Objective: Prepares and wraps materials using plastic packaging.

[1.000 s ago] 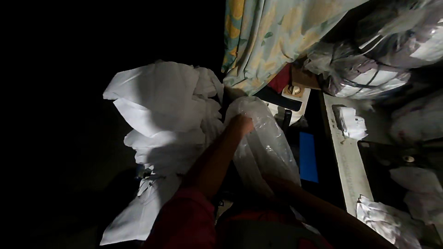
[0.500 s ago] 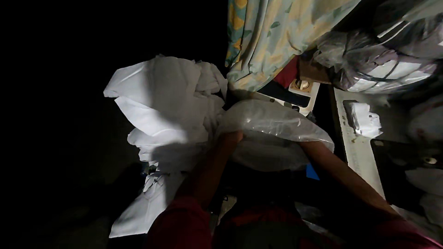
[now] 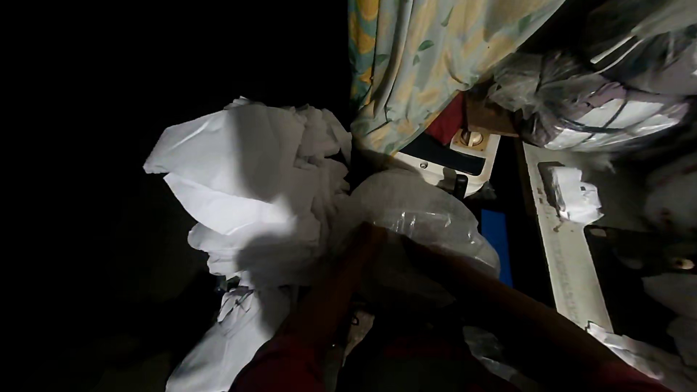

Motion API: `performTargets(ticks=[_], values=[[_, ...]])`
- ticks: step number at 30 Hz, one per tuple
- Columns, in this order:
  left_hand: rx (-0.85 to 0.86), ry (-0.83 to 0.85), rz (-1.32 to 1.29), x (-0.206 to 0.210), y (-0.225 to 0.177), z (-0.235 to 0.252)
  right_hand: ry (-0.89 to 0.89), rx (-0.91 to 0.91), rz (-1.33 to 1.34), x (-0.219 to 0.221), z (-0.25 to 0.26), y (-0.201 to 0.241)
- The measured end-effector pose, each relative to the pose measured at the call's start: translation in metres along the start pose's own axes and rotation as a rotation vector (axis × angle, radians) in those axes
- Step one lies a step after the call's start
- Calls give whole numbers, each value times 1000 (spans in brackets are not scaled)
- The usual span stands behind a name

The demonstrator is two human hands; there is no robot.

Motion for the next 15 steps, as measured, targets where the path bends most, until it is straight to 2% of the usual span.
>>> performTargets(ticks=[1,3,6,8,10,12,14,15], values=[[19,63,56,0,0,-12,91,-23,-49,3,-9,11],[103,170,104,4,1,-31,179,-235,-109,-2,-23,27],[279,99,-109,23,23,-36,222,-672,59,-39,-36,48],[359,38,-166,22,14,-60,250,-877,278,-73,-31,57],[496,-72,-243,22,-5,-85,255,-834,488,-99,-4,57],[615,-128,-293,30,-14,-105,131,-711,628,-114,42,50],[529,-11,-332,42,-12,-112,-77,-570,635,-117,99,29],[457,-24,-376,43,-8,-114,-160,-489,572,-114,123,15]])
Point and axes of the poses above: each hand's wrist, its own z-axis towards the middle knuckle, its own x-axis out of the palm, y = z × x, the point moved 8 cm from there along z, towards the middle knuckle, and after that the axes turned 7 degrees about z, right-handed, at the moved point
